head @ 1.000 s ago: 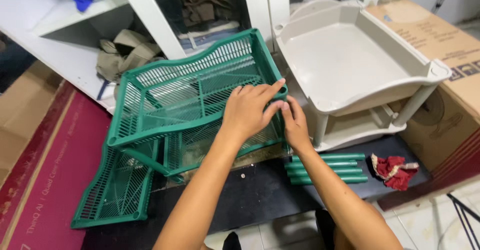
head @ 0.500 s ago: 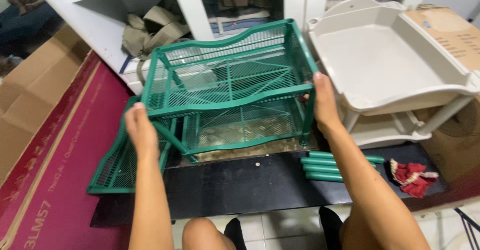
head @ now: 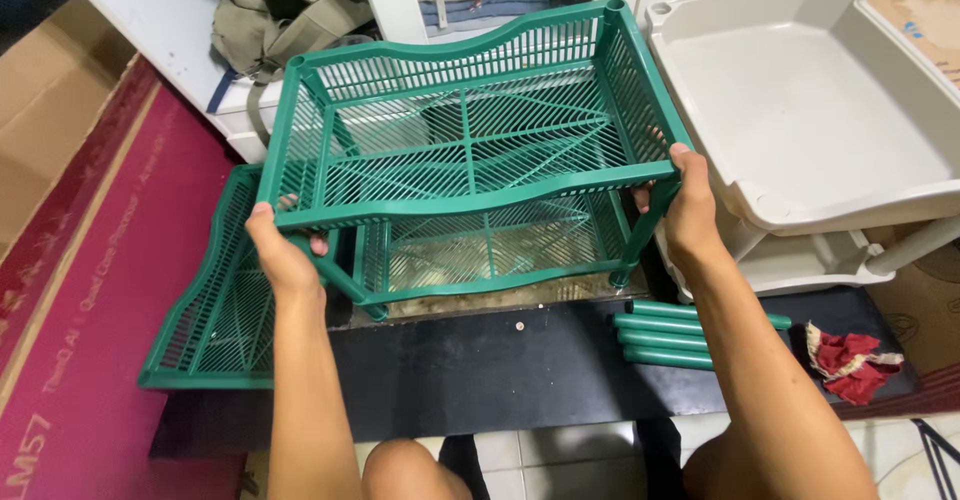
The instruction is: The person wipes green plastic furniture parts with a red cloth, then inserts green plastic poles into the corners of the parts to assemble a two-tiered rack. The person handles the parts one at a time and secures the poles into place.
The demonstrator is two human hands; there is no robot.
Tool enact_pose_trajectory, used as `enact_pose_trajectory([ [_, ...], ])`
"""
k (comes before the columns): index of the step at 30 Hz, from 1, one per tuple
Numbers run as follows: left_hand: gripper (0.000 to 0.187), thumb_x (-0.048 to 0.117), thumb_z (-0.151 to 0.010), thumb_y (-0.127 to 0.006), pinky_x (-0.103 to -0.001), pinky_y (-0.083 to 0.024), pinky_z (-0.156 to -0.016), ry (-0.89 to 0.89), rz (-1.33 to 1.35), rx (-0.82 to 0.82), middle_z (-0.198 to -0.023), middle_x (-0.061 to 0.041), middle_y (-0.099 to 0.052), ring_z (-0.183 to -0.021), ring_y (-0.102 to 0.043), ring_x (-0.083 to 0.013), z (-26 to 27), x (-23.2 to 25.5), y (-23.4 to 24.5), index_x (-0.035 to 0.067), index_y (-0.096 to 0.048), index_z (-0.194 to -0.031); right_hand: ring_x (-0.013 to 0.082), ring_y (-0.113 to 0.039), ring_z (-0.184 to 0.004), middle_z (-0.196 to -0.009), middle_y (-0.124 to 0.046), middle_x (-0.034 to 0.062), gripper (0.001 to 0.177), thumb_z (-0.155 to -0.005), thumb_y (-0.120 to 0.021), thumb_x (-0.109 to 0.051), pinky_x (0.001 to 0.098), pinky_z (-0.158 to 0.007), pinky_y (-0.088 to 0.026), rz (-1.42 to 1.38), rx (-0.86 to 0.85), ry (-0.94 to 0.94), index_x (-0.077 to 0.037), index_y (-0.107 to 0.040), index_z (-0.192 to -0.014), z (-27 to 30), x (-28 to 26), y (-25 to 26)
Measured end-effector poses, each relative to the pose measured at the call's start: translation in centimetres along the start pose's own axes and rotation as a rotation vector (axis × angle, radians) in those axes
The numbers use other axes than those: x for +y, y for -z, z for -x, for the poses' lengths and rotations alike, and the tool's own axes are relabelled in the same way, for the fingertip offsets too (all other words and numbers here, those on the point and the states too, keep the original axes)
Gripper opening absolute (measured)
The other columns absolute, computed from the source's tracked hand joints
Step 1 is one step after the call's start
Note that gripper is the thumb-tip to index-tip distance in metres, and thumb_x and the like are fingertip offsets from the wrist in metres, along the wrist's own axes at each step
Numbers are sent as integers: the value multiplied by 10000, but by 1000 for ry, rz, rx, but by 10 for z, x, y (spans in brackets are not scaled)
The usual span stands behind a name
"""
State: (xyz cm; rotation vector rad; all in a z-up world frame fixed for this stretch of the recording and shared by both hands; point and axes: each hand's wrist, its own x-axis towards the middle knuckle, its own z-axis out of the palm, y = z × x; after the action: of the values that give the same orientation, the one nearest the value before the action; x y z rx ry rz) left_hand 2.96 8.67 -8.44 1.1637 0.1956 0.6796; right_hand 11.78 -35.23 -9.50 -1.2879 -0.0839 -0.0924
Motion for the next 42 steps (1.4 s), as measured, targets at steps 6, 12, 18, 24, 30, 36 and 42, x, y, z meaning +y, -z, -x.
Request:
enact_pose_trajectory([
  [6,432,436,-1020,-400,-314,-445,-573,78,-49,-102,-834,-68,-630,-604,-525,-171,-2,12,5,59,-601,-1088,194,-536,-655,-690,-567,69,435,-982,-411,-469,326,-645,-441,50,-27,-50,-101,-566,-810,-4,-6,6],
  [12,461,480,-1039,-393,-307,-421,-549,83,-114,-56,-830,-62,-616,-600,-524,-169,0,6,10,69,-598,-1089,187,-519,-674,-722,-547,58,461,-1018,-446,-515,331,-655,-434,12,-38,-11,-101,-531,-834,-3,2,8],
  [18,504,546,-1055,-386,-294,-404,-548,32,-62,33,-897,-56,-619,-633,-498,-155,-6,-8,22,78,-566,-1108,142,-498,-708,-775,-520,16,583,-1002,-509,-659,307,-662,-418,71,-185,179,-77,-536,-986,6,16,11],
  [24,671,616,-1060,-286,-344,-460,-619,77,-189,-7,-912,-121,-584,-673,-541,-212,-12,10,63,35,-603,-1164,163,-513,-1253,-1337,-566,68,795,-910,-753,-433,333,-1075,-411,269,-279,315,-38,-393,-1499,36,13,-3],
  [30,528,565,-986,-332,-303,-489,-768,310,-621,98,-1091,-17,-686,-940,-653,-142,-3,57,41,164,-616,-1177,169,-537,-1217,-1289,-585,86,703,-931,-720,-344,344,-1056,-451,196,-306,202,-54,-410,-1492,38,12,-5],
  [36,146,42,-1035,-642,-332,-480,-803,-705,-1040,-15,-1105,-69,-644,-961,-603,-199,52,93,-75,-18,-662,-1168,114,-582,-1026,-1107,-629,28,509,-1042,-550,-411,273,-922,-488,46,-238,280,-39,-465,-1379,36,47,6],
  [42,196,273,-933,-725,-363,-545,-744,-728,-1166,-695,-922,-73,-747,-841,-728,-255,117,65,-253,79,-745,-944,112,-573,-872,-903,-607,20,566,-1110,-342,-518,260,-824,-484,52,-245,307,-20,-610,-1084,41,64,11],
])
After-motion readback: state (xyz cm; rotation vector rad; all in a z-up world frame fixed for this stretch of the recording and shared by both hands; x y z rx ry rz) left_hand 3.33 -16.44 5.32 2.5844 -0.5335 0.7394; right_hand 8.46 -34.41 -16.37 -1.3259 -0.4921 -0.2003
